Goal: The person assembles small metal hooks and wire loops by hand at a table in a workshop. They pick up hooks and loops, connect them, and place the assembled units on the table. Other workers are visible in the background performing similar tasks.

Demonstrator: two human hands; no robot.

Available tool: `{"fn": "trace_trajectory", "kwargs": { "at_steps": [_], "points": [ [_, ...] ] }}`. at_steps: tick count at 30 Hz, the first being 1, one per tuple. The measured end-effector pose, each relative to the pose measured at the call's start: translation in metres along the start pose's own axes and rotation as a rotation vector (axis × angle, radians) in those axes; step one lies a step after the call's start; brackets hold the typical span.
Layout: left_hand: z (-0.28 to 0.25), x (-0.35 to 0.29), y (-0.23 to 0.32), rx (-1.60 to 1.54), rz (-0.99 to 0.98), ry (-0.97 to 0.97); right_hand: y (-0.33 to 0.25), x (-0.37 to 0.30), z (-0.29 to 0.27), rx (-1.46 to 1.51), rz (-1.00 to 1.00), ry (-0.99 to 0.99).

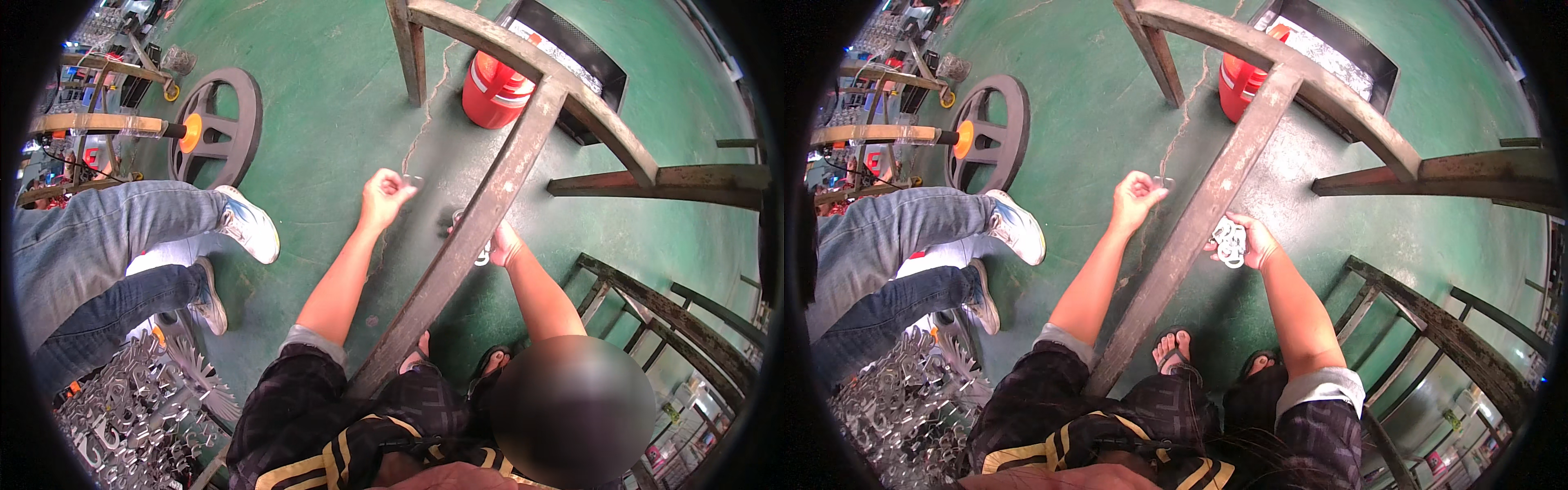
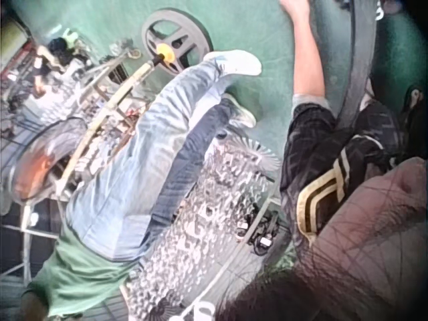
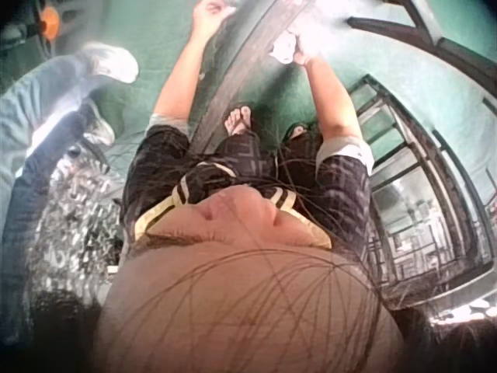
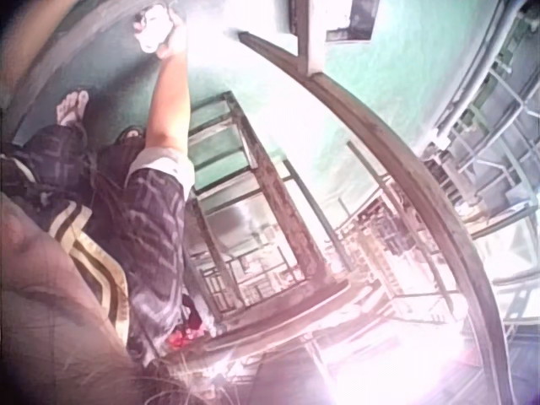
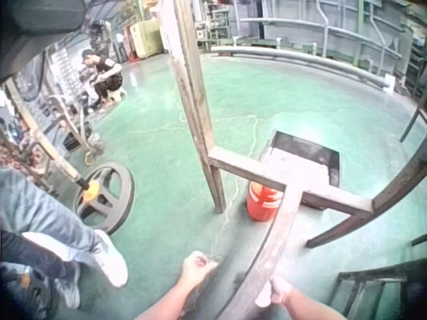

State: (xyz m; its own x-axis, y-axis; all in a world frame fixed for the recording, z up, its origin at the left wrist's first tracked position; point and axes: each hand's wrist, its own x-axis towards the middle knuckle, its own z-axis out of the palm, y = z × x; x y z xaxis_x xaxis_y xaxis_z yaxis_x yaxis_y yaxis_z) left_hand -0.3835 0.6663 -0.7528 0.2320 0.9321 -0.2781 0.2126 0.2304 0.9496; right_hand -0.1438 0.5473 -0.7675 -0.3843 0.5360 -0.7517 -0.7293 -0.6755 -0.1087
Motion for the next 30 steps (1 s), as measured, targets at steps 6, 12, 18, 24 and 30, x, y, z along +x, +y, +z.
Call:
{"fn": "trace_trajectory", "kwargs": {
  "at_steps": [6,12,18,24,30],
  "points": [
    [0.021,-0.045,0.058,-0.128,-0.061,-0.362,0.000,-0.024,0.033,-0.140,0.035,0.054],
    [-0.036,-0.079,0.126,0.017,-0.020,-0.245,-0.006,-0.040,0.017,-0.173,0.086,-0.177],
    [-0.054,-0.176,0.204,-0.059,-0.190,-0.500,-0.005,-0.051,-0.005,-0.113,0.031,-0.211],
    [-0.028,-0.224,0.207,0.470,0.217,-0.407,-0.014,-0.074,0.018,-0.129,-0.051,-0.299],
    [-0.022,-0.231,0.199,0.568,0.178,-0.298,-0.023,-0.081,0.036,-0.143,-0.114,-0.333]
  ]
}}
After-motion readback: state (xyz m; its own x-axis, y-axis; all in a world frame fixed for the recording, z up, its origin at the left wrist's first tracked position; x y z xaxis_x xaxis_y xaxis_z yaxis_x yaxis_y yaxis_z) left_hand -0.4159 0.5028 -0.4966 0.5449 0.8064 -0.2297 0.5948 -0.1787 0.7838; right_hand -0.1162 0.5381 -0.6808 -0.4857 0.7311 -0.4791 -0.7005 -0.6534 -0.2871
